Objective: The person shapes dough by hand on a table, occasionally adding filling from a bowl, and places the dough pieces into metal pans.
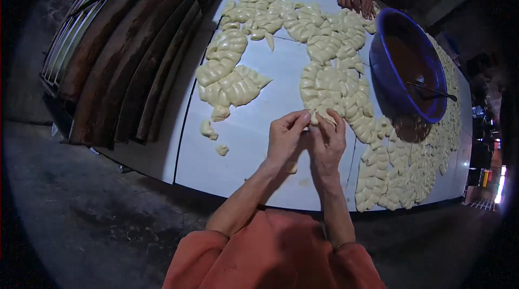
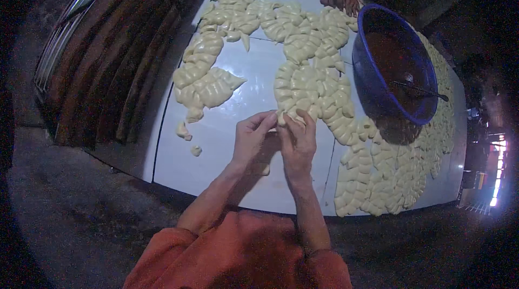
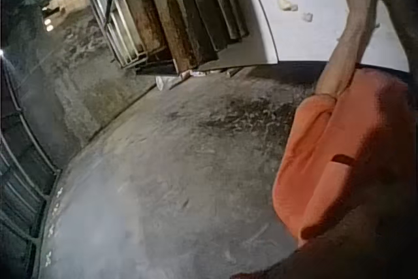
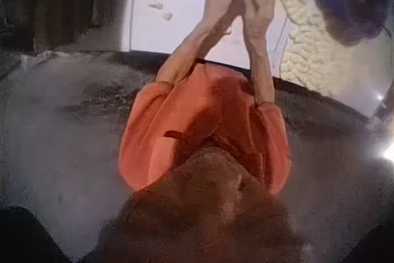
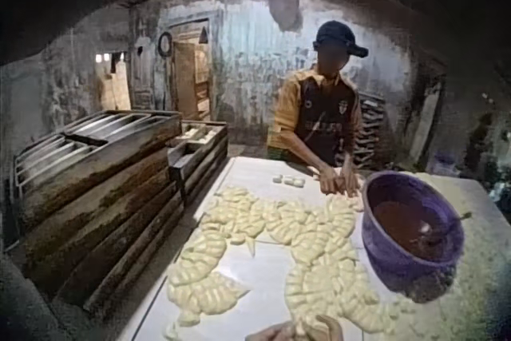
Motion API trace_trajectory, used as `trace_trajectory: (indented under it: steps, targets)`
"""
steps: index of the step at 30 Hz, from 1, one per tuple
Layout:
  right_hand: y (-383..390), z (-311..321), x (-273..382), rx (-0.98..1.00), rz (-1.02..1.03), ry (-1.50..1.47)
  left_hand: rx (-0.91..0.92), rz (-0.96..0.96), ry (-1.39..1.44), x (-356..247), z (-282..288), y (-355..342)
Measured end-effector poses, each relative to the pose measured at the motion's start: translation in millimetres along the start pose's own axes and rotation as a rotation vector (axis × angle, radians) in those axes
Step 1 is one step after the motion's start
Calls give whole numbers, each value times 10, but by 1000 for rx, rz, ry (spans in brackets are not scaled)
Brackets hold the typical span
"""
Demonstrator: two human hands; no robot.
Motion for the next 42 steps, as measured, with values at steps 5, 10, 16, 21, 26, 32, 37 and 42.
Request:
trace_trajectory:
  steps: [5,10,16,21,26,32,37,42]
  targets:
    - [67,-152,-246,1,-335,-295,88,-129,-160,-185,39,-29]
    - [175,-211,-128,196,-663,-500,228,107,-323,-392,139,-90]
    - [112,-154,-52,199,-96,-413,277,-11,-353,-545,97,72]
    - [203,-131,40,-206,-164,-536,333,-37,-388,-527,123,96]
    - [211,-69,-47,-142,99,-203,334,74,-341,-402,68,233]
    - [257,-153,-183,98,-291,-120,265,0,-403,-283,229,258]
    - [384,-1,339,251,26,-135,285,38,-473,-220,430,261]
    - [504,-10,141,419,12,-75,283,-58,-869,-359,491,474]
Point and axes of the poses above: each hand's wrist, its own y-axis away from the middle knuckle, its own z-axis out of the back of the hand, x = y × z, the point moved 7 cm from there along -y, towards the middle knuckle, and after that the axes turned 10 degrees about -x, right-handed, at the moved point
